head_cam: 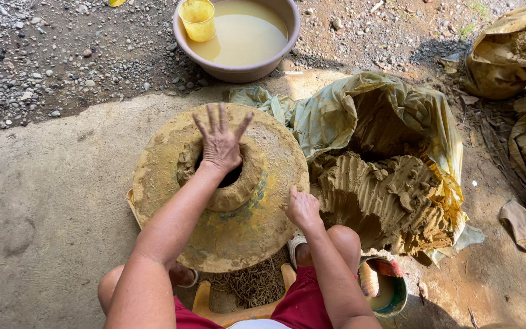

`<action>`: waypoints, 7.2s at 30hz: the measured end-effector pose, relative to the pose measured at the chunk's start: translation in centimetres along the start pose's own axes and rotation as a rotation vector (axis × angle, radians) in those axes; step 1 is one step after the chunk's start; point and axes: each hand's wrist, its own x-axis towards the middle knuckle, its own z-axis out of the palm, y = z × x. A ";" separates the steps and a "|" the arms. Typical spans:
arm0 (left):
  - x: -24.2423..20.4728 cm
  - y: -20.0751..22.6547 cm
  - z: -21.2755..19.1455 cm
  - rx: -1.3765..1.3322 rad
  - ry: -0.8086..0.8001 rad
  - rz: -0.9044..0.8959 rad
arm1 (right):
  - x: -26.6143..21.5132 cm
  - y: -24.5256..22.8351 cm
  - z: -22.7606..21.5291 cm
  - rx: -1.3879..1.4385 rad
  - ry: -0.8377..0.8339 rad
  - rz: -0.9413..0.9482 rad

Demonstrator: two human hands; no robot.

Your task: The person shapes a large mass of clay on a potter's wheel by pressing their hands into the center and smoothing the exterior, then uses a wooden rib tool to refine the neck of the vessel.

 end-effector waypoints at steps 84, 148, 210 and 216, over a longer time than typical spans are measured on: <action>-31.2 -14.3 7.0 -1.204 -0.270 -1.599 | 11.4 -7.2 -5.4 1.244 0.278 -0.222; -34.1 -0.4 -2.5 -1.258 -0.167 -1.894 | 7.7 -5.9 -5.9 1.291 0.236 -0.177; -34.8 3.6 1.4 -0.938 0.243 -1.696 | 1.9 -19.0 -11.6 0.708 0.055 -0.625; -34.9 2.8 1.4 -0.875 0.081 -1.664 | 5.7 -26.0 -8.9 -0.116 0.213 -0.644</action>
